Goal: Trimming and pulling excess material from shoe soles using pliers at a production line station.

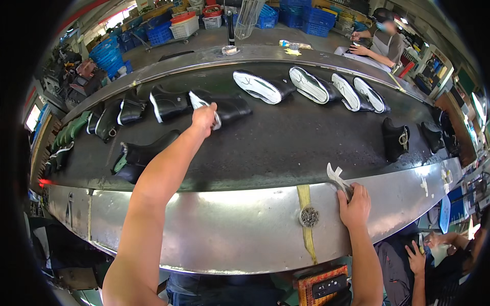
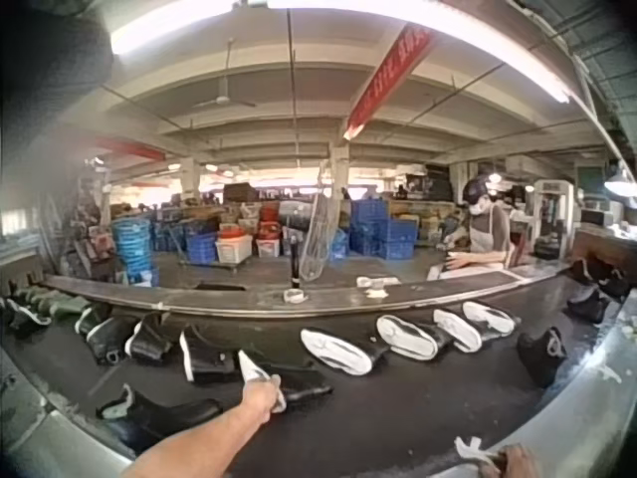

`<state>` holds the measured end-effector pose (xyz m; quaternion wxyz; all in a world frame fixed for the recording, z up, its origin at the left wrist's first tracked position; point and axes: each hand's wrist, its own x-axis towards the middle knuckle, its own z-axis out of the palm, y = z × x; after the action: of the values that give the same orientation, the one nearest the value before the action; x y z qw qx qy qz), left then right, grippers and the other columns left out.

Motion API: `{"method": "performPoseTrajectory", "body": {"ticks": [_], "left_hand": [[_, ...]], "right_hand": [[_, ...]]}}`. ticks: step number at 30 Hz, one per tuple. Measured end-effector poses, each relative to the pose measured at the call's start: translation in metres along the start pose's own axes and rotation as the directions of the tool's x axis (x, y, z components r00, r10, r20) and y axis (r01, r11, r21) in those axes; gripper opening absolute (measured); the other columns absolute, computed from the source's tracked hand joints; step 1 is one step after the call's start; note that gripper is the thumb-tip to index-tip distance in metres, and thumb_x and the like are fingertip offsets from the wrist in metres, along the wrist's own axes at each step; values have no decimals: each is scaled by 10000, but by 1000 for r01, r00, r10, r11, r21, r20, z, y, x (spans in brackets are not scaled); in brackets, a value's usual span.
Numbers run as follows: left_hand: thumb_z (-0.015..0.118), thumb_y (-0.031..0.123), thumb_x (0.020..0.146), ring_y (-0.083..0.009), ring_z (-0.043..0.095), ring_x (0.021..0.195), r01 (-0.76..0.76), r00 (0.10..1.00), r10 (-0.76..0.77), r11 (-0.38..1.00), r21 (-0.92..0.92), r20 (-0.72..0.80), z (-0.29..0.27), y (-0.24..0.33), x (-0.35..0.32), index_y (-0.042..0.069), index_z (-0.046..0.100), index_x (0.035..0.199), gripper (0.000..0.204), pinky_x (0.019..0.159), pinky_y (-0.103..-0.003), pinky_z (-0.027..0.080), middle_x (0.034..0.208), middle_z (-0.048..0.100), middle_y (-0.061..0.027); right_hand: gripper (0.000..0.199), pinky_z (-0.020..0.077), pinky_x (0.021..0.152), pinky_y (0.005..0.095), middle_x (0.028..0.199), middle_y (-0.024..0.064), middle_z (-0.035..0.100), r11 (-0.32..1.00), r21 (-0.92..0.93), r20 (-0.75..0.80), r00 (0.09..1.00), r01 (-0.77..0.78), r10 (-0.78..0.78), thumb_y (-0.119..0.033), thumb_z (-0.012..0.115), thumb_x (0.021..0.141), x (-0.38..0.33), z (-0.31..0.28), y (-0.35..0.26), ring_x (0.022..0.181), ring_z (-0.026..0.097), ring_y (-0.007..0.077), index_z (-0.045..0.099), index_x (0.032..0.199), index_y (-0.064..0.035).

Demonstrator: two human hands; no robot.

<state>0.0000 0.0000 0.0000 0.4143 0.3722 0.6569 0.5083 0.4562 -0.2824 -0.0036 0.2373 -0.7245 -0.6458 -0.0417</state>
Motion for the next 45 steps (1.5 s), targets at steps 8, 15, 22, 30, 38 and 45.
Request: {"method": "performPoseTrajectory", "body": {"ticks": [8, 15, 22, 30, 38, 45], "left_hand": [[654, 166, 946, -183, 605, 723, 25, 972, 15, 985, -168, 234, -154, 40, -177, -8, 688, 908, 181, 639, -360, 489, 811, 642, -65], [651, 165, 969, -28, 421, 620, -173, 978, 145, 966, 191, 148, -290, 24, -373, 65, 546, 642, 358, 533, -258, 344, 630, 487, 78], [584, 85, 1016, -21, 360, 634, -292, 818, 242, 956, 14, 522, -375, 35, -493, 57, 486, 655, 375, 525, -262, 305, 645, 442, 74], [662, 58, 946, -309, 432, 547, -491, 122, 426, 811, -319, 896, -335, 10, -546, 13, 464, 668, 343, 576, -424, 398, 622, 427, -124], [762, 83, 866, -328, 528, 689, -732, -39, 540, 557, -392, 840, -334, -20, -585, 62, 485, 703, 322, 755, -461, 458, 702, 498, -76], [807, 339, 877, -303, 326, 1478, 118, 894, 27, 949, -293, 448, -327, -169, -585, 67, 202, 1621, 997, 1215, -444, 249, 1575, 386, -154]], "right_hand": [[403, 470, 898, 499, 1076, 202, 644, 997, 8, -73, 995, 72, -72, -323, 692, 923, -6, 3, -9, 1032, 603, 421, 592, 1142, 0], [398, 462, 923, 497, 1109, 219, 619, 970, 180, -308, 946, 163, -102, -251, 643, 970, -41, -3, -2, 1032, 596, 412, 554, 1247, 20], [543, 535, 730, 337, 947, 95, 627, 224, 947, 282, 928, -230, -243, -566, 435, 1053, -260, -81, -144, 825, 622, 184, 505, 1163, -39], [1082, 553, 633, 448, 1071, 198, 669, -338, -228, 746, 59, -913, -664, -947, 327, 803, -398, -92, -195, 768, 664, 348, 478, 1419, -70], [1098, 585, 855, 472, 1247, 292, 643, -207, 86, 495, 222, -975, -840, -710, 662, 800, -440, -89, -137, 1014, 698, 408, 308, 1575, -16], [913, 445, 1094, 382, 1343, 132, 609, 105, 577, 717, 440, -810, -540, -167, 863, 737, -441, -104, -195, 1231, 599, 234, 388, 1491, 32]]}}
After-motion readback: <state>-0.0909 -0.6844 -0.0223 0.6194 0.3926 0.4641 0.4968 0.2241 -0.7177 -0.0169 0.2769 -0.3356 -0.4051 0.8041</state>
